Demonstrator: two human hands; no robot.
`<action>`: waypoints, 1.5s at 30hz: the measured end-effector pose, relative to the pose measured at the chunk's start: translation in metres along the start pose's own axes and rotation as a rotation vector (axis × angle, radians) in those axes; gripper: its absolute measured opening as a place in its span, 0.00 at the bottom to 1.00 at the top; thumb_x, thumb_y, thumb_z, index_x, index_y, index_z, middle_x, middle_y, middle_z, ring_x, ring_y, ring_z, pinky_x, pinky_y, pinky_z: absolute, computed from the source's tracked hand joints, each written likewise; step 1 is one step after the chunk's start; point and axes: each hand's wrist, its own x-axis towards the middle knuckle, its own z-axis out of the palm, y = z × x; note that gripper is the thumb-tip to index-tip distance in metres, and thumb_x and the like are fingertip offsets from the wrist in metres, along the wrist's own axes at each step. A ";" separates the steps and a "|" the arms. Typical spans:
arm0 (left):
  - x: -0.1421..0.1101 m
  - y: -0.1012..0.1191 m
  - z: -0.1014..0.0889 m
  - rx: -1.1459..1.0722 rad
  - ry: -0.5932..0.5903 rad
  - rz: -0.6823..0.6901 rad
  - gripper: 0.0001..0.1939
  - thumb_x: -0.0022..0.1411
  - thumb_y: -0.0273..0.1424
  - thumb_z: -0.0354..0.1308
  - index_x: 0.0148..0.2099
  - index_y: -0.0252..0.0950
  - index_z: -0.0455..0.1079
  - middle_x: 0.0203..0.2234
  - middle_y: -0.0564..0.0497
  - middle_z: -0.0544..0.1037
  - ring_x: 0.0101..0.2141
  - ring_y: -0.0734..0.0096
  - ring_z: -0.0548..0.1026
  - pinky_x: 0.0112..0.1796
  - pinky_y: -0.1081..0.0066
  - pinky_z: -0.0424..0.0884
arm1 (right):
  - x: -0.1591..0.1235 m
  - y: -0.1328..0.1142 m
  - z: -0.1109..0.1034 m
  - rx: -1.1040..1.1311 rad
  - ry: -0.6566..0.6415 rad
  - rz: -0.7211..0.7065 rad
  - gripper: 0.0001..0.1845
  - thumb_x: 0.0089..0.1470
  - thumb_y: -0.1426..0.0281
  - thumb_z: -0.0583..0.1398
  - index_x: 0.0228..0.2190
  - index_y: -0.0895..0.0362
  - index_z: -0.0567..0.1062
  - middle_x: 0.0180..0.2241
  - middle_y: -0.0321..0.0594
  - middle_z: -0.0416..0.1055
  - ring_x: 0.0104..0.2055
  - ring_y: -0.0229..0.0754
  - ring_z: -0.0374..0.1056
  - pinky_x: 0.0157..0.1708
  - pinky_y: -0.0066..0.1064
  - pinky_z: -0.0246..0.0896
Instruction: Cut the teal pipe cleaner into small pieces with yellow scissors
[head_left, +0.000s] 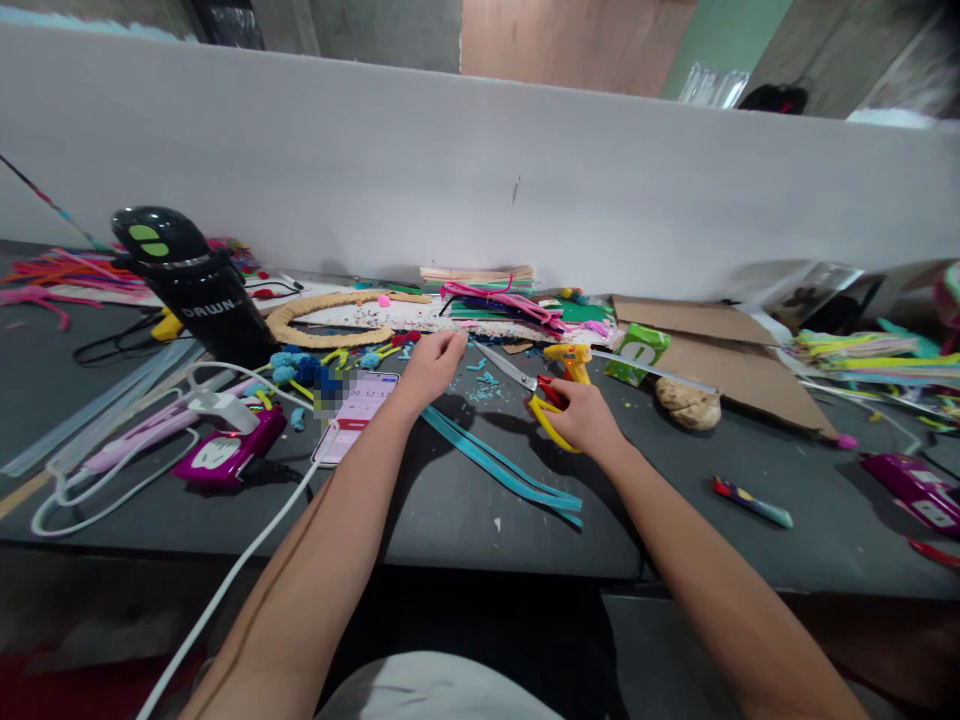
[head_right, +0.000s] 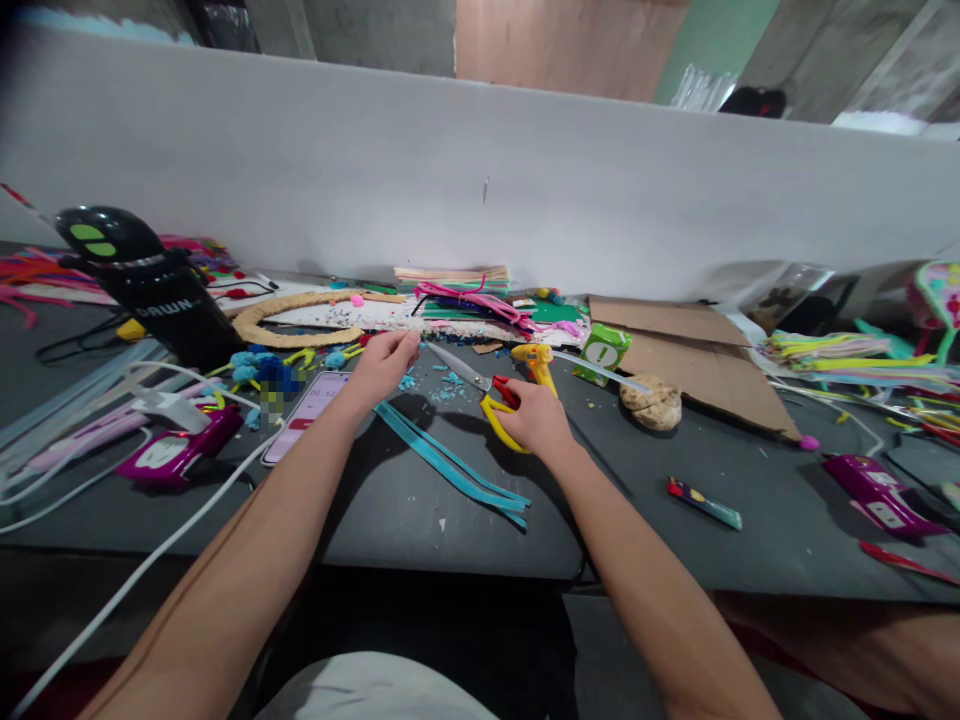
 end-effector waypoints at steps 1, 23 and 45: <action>0.000 0.001 0.000 -0.002 -0.002 -0.002 0.21 0.65 0.43 0.47 0.23 0.37 0.56 0.16 0.56 0.58 0.21 0.76 0.57 0.24 0.71 0.52 | 0.000 0.000 0.000 -0.001 -0.003 0.001 0.20 0.47 0.52 0.60 0.24 0.57 0.73 0.21 0.35 0.65 0.24 0.36 0.53 0.25 0.28 0.49; 0.000 0.000 0.001 0.012 0.004 0.015 0.21 0.65 0.43 0.47 0.23 0.37 0.55 0.17 0.55 0.59 0.22 0.75 0.57 0.25 0.71 0.52 | 0.000 0.000 -0.001 0.005 0.011 0.019 0.17 0.46 0.55 0.60 0.21 0.56 0.69 0.20 0.34 0.63 0.24 0.36 0.52 0.24 0.28 0.47; -0.002 0.006 0.000 0.023 -0.022 0.018 0.21 0.66 0.44 0.46 0.24 0.37 0.55 0.17 0.56 0.58 0.22 0.75 0.57 0.25 0.71 0.53 | 0.000 0.003 -0.001 0.017 -0.043 0.013 0.14 0.45 0.59 0.60 0.22 0.57 0.73 0.21 0.34 0.63 0.25 0.36 0.54 0.26 0.28 0.50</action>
